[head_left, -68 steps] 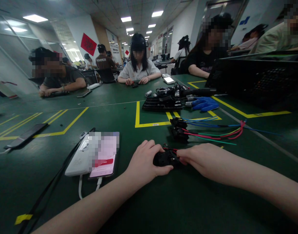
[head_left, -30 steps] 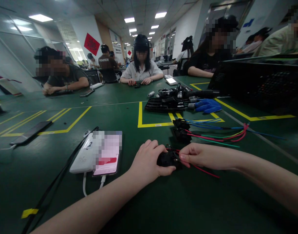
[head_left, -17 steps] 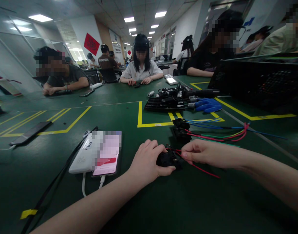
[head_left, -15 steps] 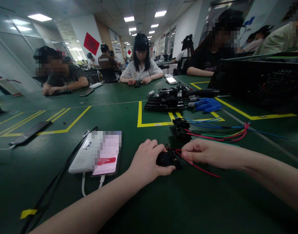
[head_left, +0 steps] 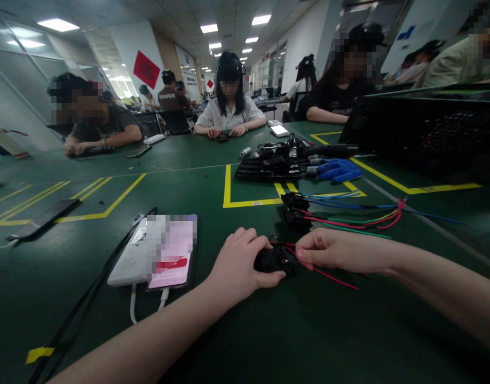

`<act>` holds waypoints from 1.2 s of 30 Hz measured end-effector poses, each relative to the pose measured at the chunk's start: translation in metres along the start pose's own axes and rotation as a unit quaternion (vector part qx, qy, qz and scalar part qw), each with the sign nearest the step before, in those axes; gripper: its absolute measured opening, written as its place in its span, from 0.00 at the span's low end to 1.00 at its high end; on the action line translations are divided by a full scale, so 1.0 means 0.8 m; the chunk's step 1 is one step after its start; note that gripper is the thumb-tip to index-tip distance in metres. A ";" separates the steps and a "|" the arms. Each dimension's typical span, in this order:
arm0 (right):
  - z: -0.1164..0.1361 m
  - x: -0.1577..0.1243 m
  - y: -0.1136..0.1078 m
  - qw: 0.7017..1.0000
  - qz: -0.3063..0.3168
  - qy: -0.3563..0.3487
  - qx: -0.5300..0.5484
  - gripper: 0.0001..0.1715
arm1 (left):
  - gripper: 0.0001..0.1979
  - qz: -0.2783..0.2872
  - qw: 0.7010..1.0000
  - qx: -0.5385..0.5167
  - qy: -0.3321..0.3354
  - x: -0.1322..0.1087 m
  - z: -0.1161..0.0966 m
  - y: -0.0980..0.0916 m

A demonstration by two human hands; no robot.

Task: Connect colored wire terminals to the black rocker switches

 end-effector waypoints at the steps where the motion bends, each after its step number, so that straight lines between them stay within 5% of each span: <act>1: -0.001 0.001 0.000 1.000 -0.005 0.000 -0.007 0.42 | 0.20 0.000 1.000 0.000 0.000 0.000 0.000 -0.001; 17: 0.002 -0.004 0.005 0.999 0.016 -0.012 0.043 0.43 | 0.20 0.002 1.000 -0.008 0.006 0.000 0.001 0.000; 31: -0.010 0.007 0.002 0.995 -0.013 0.020 -0.102 0.34 | 0.20 0.013 1.000 -0.008 -0.004 -0.001 0.001 -0.001; 36: -0.001 0.002 -0.001 0.994 -0.018 0.010 -0.105 0.39 | 0.21 0.018 1.000 -0.014 -0.010 -0.001 0.000 -0.002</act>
Point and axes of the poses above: each hand's wrist, its own x-axis towards the middle knuckle, its own y-axis out of the palm, z = x × y, the point moved 3 cm from there along x, towards the middle knuckle, and after that the axes turned 6 degrees about x, right-handed, at the moved point
